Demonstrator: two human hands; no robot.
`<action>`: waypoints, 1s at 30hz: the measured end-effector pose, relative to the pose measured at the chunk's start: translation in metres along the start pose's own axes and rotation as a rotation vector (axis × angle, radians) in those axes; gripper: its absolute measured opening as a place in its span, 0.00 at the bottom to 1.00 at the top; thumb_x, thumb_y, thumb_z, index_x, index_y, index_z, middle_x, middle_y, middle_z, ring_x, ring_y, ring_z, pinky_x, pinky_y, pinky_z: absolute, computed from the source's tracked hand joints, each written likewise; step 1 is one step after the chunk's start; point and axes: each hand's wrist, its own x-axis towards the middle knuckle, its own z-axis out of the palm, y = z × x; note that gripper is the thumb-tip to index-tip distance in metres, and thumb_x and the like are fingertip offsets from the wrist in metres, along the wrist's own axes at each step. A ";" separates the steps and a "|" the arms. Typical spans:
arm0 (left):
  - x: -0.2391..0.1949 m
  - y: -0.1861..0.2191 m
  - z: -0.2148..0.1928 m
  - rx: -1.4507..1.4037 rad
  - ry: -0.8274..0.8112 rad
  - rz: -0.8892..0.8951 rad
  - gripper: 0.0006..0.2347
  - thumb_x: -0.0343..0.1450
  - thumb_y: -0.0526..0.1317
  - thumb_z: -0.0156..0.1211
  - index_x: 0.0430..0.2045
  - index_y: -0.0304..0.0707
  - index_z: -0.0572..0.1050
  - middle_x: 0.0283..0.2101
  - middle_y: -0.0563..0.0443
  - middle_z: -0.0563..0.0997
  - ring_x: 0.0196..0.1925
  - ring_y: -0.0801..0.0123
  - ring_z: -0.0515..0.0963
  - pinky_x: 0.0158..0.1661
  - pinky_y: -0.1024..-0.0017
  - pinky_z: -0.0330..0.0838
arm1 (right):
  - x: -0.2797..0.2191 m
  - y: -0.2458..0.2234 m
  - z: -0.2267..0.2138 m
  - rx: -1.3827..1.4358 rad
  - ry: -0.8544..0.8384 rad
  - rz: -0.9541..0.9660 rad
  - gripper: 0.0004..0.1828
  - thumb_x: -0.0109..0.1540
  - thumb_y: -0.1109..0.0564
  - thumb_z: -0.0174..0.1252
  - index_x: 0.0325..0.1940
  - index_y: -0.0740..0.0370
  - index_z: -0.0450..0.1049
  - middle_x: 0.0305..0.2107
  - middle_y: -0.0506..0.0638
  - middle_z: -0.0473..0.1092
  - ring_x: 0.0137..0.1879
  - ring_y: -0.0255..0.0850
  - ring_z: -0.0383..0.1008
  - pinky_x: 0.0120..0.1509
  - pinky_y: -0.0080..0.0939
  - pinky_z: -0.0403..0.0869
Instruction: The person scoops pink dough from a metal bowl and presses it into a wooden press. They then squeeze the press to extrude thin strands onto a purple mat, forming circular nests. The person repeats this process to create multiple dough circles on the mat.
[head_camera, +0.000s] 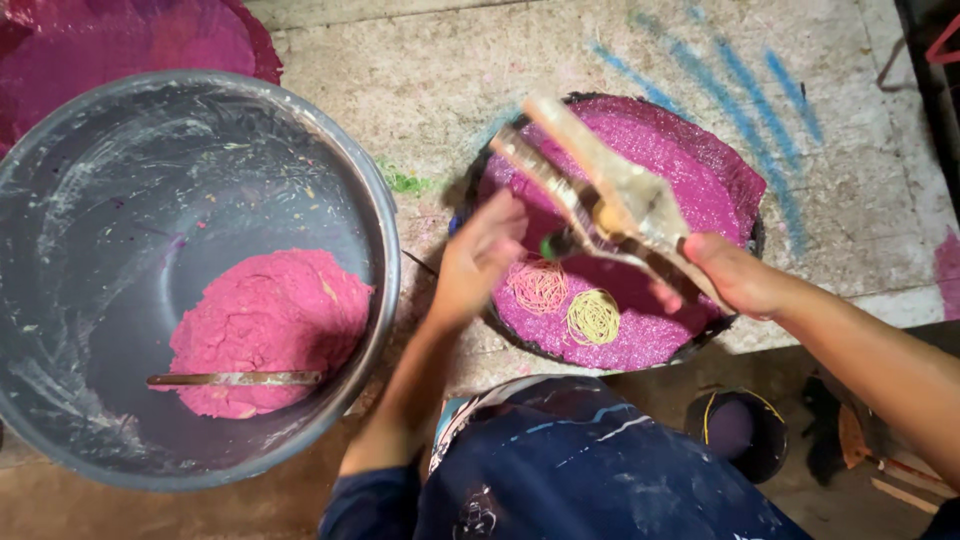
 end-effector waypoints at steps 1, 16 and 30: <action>0.017 -0.002 0.000 -0.515 -0.036 -0.037 0.37 0.74 0.61 0.59 0.71 0.30 0.60 0.66 0.42 0.74 0.70 0.56 0.71 0.69 0.58 0.66 | 0.001 -0.003 0.004 -0.017 -0.051 0.067 0.39 0.67 0.30 0.38 0.45 0.69 0.76 0.31 0.54 0.78 0.35 0.41 0.79 0.42 0.44 0.79; 0.138 -0.053 0.000 -1.467 -0.166 0.204 0.12 0.74 0.52 0.48 0.32 0.44 0.64 0.32 0.56 0.66 0.38 0.70 0.68 0.56 0.60 0.70 | 0.056 -0.072 0.025 -0.657 0.220 0.184 0.44 0.67 0.26 0.30 0.33 0.66 0.74 0.22 0.54 0.73 0.28 0.43 0.75 0.37 0.45 0.77; 0.142 -0.043 -0.001 -1.335 -0.018 0.162 0.13 0.73 0.54 0.45 0.28 0.46 0.64 0.27 0.58 0.66 0.32 0.71 0.67 0.47 0.62 0.70 | 0.048 -0.091 0.035 -0.610 0.237 0.169 0.38 0.65 0.28 0.33 0.29 0.62 0.73 0.18 0.52 0.71 0.25 0.43 0.73 0.35 0.48 0.74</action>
